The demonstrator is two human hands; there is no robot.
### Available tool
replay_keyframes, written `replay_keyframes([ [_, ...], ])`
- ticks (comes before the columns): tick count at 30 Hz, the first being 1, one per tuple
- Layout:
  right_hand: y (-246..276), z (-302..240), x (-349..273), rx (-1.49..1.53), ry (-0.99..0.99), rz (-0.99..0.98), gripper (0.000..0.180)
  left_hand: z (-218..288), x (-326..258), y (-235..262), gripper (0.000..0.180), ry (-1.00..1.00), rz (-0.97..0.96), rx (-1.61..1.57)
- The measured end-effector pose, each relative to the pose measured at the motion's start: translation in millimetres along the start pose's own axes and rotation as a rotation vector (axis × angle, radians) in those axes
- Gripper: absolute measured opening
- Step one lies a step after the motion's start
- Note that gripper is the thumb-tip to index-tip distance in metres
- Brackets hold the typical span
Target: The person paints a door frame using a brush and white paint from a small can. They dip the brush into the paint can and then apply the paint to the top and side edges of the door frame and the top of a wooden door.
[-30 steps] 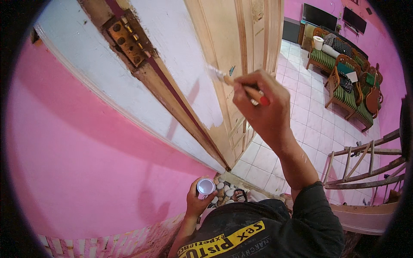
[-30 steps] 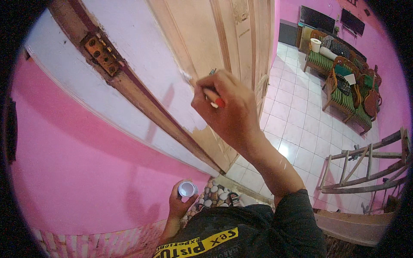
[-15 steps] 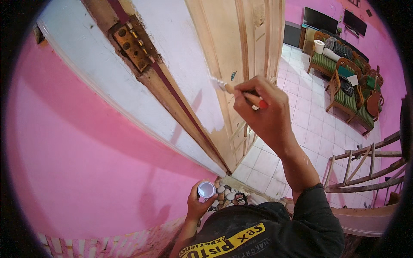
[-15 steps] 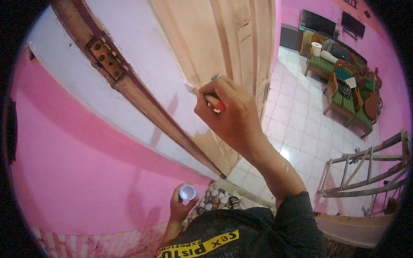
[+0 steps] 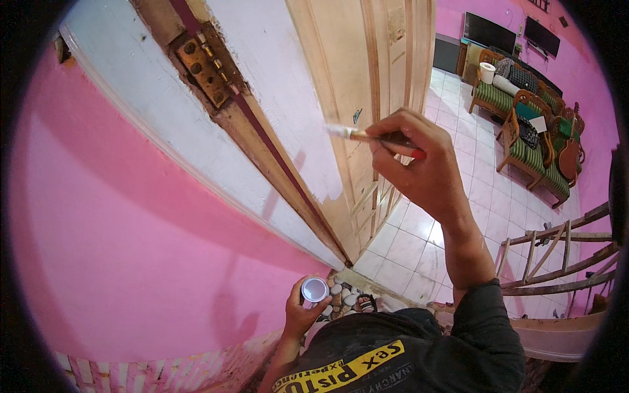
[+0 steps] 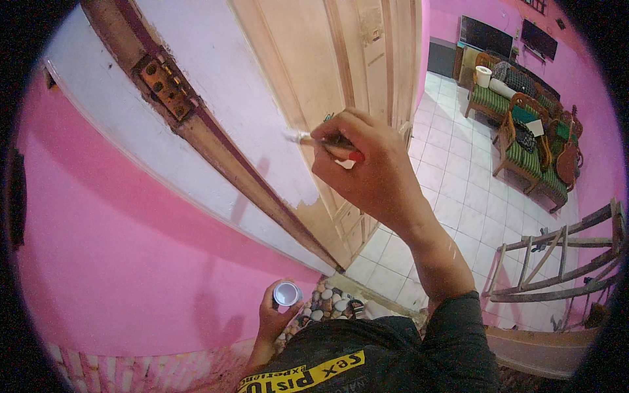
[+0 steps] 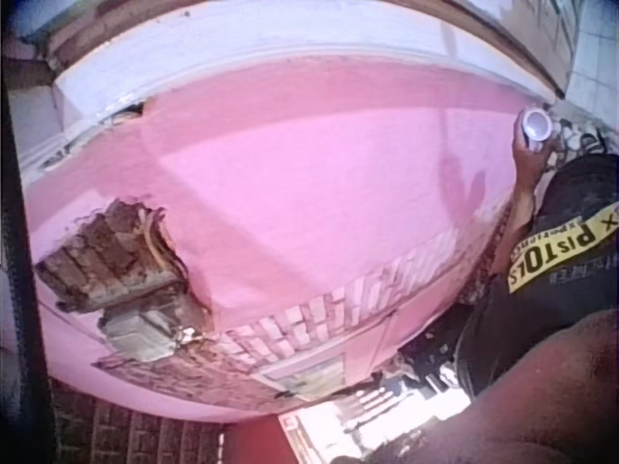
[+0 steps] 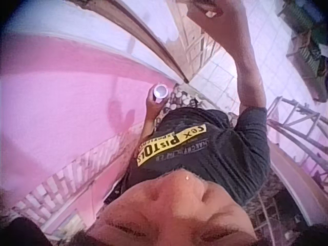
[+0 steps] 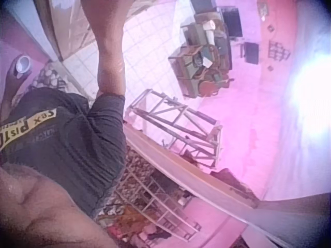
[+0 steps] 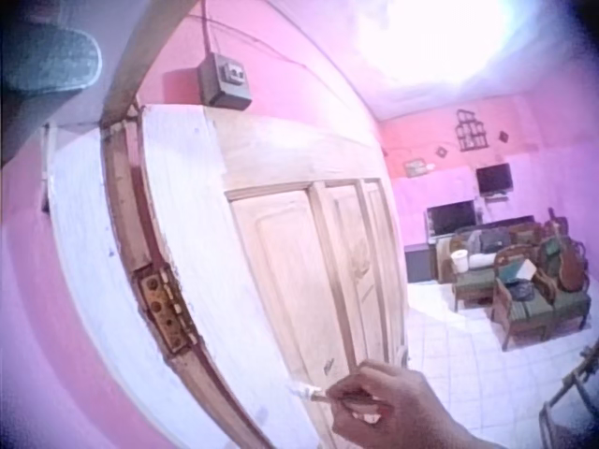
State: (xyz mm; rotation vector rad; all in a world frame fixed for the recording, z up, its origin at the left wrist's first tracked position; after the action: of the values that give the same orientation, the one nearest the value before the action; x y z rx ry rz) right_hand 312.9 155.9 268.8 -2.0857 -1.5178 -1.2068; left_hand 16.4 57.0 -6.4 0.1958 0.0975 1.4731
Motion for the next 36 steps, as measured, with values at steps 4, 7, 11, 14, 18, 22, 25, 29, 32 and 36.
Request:
replay_keyframes([
  [4, -8, 2, 7, -0.112, -0.07, -0.269, 0.012, -7, -2, 3, 0.066, 0.03, 0.0, 0.021],
  [7, -12, 10, 22, -0.093, -0.025, -0.28, 0.013, -6, -1, 2, 0.068, 0.01, -0.043, 0.068],
  [11, -16, 6, 49, -0.004, 0.055, -0.197, 0.012, -1, 1, 0, 0.068, 0.006, -0.049, 0.048],
  [14, -5, -22, 63, -0.001, 0.226, -0.013, 0.012, 1, -1, 1, 0.067, -0.009, -0.023, 0.042],
  [18, 2, -16, 54, 0.081, 0.095, -0.061, 0.012, 0, -5, 5, 0.068, -0.029, 0.029, 0.009],
  [22, -6, 3, 49, -0.108, 0.024, -0.253, 0.013, -1, -5, 3, 0.069, -0.004, 0.008, 0.029],
  [25, -14, -2, 60, -0.139, 0.097, -0.248, 0.013, -4, -5, 4, 0.069, -0.052, 0.018, 0.059],
  [29, -7, -15, 82, -0.025, 0.26, -0.086, 0.012, -1, -4, 4, 0.068, -0.031, 0.015, 0.029],
  [32, 4, -22, 80, -0.031, 0.278, -0.053, 0.012, -1, -6, 4, 0.067, -0.026, 0.028, 0.017],
  [36, 2, -10, 70, -0.094, 0.096, -0.226, 0.013, 1, -7, 3, 0.066, -0.004, 0.017, 0.025],
])
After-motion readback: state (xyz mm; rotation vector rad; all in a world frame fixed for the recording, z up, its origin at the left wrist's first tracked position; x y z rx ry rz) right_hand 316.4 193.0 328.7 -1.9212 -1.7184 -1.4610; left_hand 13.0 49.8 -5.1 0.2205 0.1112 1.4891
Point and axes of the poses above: each hand's wrist, its own x-axis towards the middle knuckle, its own y-axis out of the back of the hand, z = x × y, the point moved 5 cm from there along x, towards the middle knuckle, and after that the axes turned 2 degrees about z, right-handed, at the moved point
